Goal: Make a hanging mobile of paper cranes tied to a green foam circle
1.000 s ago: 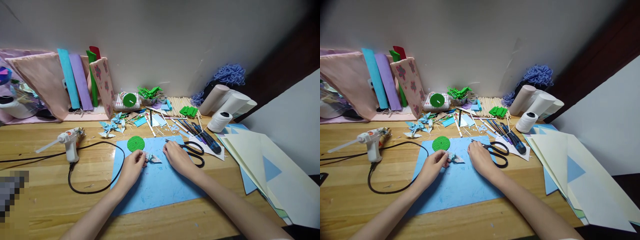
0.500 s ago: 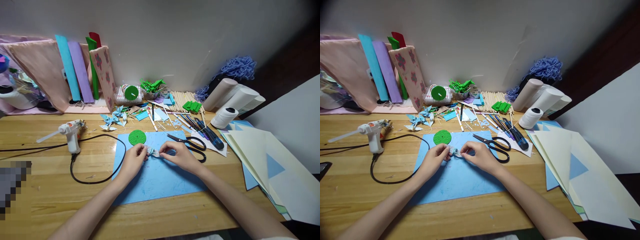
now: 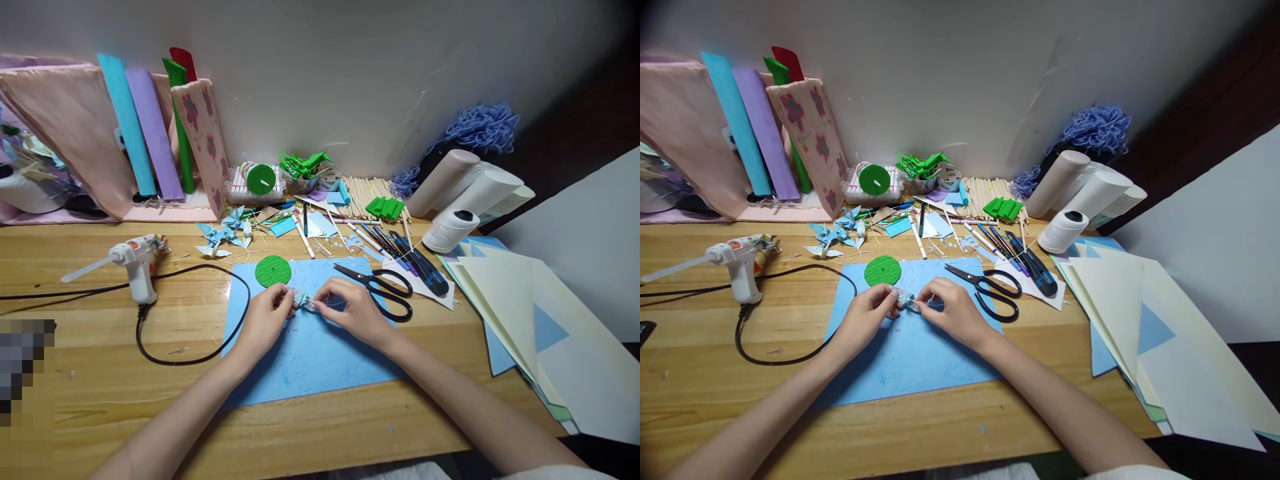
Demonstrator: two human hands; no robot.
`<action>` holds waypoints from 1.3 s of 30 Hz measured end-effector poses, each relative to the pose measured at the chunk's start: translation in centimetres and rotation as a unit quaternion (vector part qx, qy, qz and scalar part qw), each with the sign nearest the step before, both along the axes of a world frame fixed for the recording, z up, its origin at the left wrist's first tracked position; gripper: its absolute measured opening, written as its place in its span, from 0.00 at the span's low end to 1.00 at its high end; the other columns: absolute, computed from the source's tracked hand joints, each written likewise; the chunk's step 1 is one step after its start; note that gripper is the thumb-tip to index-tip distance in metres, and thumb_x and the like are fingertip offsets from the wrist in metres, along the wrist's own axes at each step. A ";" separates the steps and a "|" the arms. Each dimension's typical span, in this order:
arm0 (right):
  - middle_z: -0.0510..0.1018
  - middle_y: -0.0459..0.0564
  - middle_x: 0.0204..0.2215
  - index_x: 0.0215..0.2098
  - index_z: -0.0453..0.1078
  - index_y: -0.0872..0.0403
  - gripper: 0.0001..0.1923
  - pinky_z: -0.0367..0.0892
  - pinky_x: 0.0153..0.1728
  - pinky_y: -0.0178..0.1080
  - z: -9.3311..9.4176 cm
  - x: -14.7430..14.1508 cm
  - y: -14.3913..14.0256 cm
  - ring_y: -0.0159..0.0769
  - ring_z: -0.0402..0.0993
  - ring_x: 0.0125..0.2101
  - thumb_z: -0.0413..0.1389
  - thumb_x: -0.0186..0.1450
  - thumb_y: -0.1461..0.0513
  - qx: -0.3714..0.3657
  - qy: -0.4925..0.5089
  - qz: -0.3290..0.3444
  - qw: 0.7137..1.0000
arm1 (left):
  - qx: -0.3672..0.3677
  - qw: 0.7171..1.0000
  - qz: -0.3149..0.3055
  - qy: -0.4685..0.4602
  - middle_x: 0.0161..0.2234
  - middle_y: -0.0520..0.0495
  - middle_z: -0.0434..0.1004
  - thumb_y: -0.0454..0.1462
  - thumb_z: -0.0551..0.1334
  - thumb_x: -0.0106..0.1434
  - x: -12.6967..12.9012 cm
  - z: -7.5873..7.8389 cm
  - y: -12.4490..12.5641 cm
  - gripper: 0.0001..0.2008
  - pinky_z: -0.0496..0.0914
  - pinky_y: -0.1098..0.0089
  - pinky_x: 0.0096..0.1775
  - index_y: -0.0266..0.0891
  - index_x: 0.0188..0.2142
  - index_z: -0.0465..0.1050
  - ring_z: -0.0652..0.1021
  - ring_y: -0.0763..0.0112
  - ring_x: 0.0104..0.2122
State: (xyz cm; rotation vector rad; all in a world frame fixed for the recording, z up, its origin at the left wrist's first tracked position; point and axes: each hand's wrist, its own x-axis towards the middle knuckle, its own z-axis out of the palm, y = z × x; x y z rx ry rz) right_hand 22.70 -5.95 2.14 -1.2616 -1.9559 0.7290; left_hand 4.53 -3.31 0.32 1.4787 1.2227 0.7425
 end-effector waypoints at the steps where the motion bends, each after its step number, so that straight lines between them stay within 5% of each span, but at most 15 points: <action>1: 0.73 0.47 0.27 0.29 0.69 0.54 0.03 0.64 0.33 0.36 0.0 -0.1 0.0 0.33 0.68 0.30 0.54 0.61 0.65 0.001 -0.002 0.003 1.000 | 0.002 1.000 -0.001 0.001 0.24 0.48 0.73 0.46 0.55 0.58 0.0 0.0 0.0 0.14 0.65 0.72 0.30 0.37 0.27 0.69 0.72 0.71 0.25; 26: 0.71 0.46 0.27 0.29 0.64 0.53 0.03 0.61 0.33 0.36 -0.2 -0.1 0.0 0.34 0.66 0.32 0.55 0.58 0.65 0.038 -0.049 -0.012 0.998 | -0.008 1.000 -0.005 0.005 0.25 0.49 0.74 0.45 0.56 0.57 0.1 0.2 0.0 0.13 0.66 0.72 0.30 0.37 0.28 0.69 0.73 0.71 0.26; 35: 0.74 0.48 0.31 0.32 0.68 0.53 0.04 0.61 0.38 0.39 0.5 6.4 3.8 0.36 0.67 0.34 0.51 0.63 0.63 0.124 -0.116 -0.215 0.962 | -0.017 0.999 -0.017 0.022 0.27 0.49 0.74 0.46 0.55 0.59 -0.1 0.2 0.1 0.14 0.67 0.71 0.32 0.37 0.29 0.67 0.73 0.70 0.28; 39: 0.75 0.50 0.32 0.30 0.71 0.54 0.04 0.60 0.41 0.41 -0.6 9.0 6.7 0.41 0.66 0.38 0.54 0.61 0.64 0.114 -0.232 -0.223 0.940 | -0.021 0.999 -0.021 0.022 0.27 0.49 0.73 0.47 0.54 0.59 0.0 0.4 0.0 0.14 0.67 0.70 0.33 0.37 0.29 0.67 0.73 0.70 0.28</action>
